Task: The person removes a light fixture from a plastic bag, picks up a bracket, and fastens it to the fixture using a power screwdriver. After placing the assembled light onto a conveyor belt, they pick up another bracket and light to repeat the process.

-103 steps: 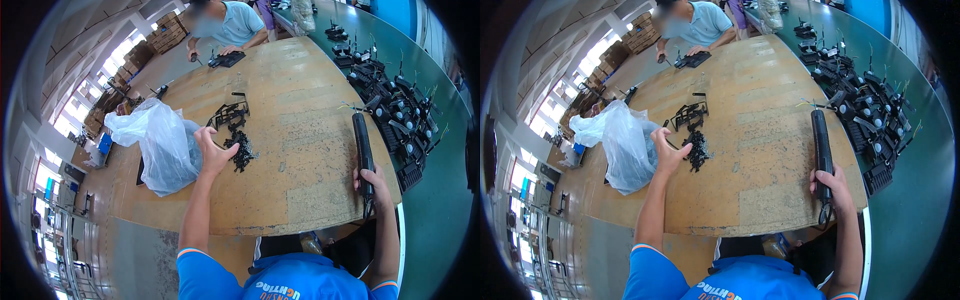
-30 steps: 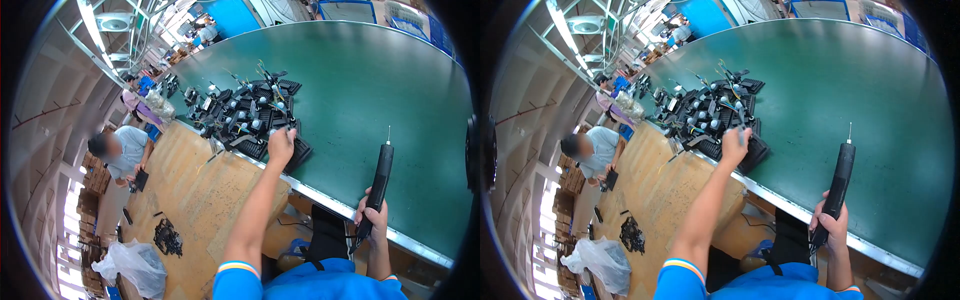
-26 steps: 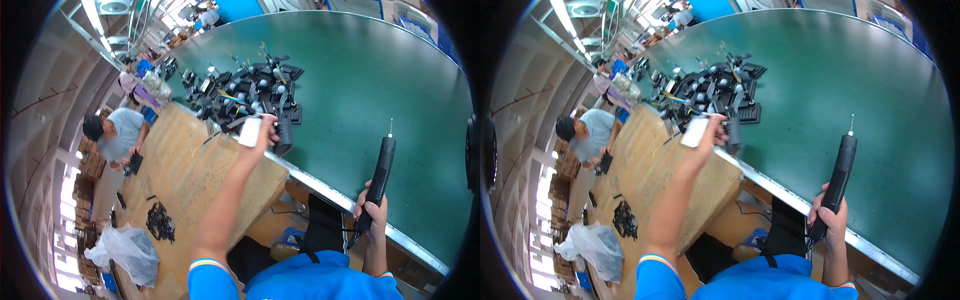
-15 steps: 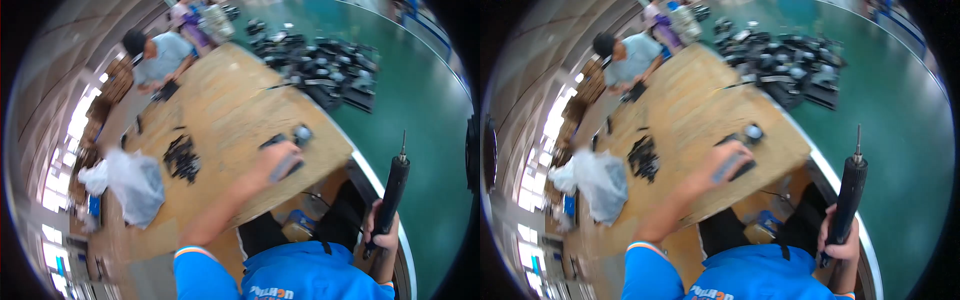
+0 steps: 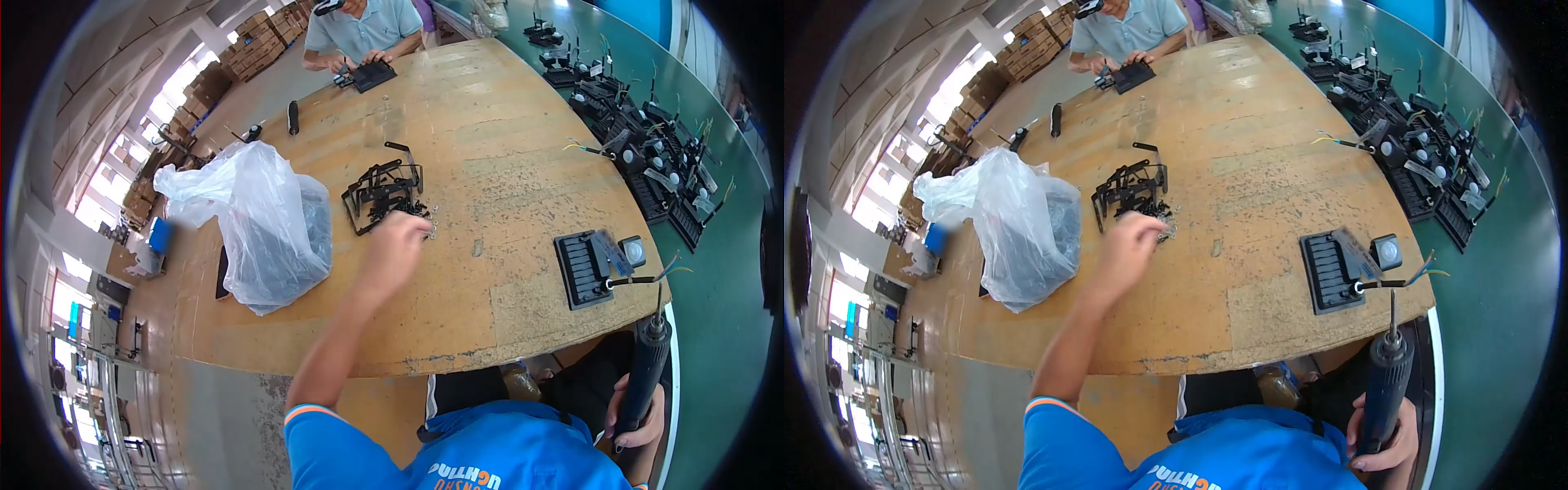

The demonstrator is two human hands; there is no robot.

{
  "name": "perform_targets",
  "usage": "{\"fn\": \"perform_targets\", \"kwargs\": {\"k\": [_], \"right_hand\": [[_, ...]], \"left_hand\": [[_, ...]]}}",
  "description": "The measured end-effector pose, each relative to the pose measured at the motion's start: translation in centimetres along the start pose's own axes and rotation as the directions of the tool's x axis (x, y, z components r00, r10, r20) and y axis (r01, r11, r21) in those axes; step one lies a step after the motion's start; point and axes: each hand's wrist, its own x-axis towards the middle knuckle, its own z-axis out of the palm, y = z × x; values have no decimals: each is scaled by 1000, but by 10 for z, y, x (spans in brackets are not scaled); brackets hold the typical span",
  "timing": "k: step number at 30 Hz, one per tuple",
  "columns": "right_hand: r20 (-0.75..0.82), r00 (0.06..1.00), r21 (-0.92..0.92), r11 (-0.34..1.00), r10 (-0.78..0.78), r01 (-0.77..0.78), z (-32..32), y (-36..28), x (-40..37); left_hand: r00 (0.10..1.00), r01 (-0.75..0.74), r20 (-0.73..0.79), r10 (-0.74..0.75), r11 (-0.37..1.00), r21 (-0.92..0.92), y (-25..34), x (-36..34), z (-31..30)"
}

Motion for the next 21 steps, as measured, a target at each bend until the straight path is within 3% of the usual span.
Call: {"fn": "perform_targets", "kwargs": {"k": [1, 3, 5, 9, 11, 16, 19, 20, 21], "right_hand": [[-15, 1000, 17, 1000, 5, -4, 3, 0, 4], [-17, 1000, -10, 1000, -1, 0, 6, 0, 14], [-14, 1000, -33, 999, -13, 13, 8, -2, 22], [-1, 1000, -51, 999, -16, 16, 11, 0, 29], [-12, 1000, -55, 998, -19, 19, 7, 1, 28], [-30, 999, -89, 996, -14, 11, -9, 7, 14], [-76, 996, -122, 992, -52, 42, -13, 4, 9], [-92, 993, -129, 989, -77, 65, -14, 2, 7], [-120, 988, -161, 984, -96, 76, -12, -4, 5]], "left_hand": [[999, -18, -43, 24, 991, 135, -21, 0, -14], [993, 44, -116, -28, 988, 146, -58, -8, -27], [968, 188, -220, -117, 923, 337, -74, -13, -32], [991, 110, -112, -79, 946, 306, -91, -21, -35], [973, 152, -207, -105, 962, 225, -93, -24, -38], [955, 118, -296, -16, 936, 331, 23, -60, -47], [974, 21, -225, 28, 977, 212, 61, -80, -21], [989, 11, -147, -27, 994, -108, 66, -83, -8], [998, 28, -47, -52, 907, -420, 71, -85, 5]]}}
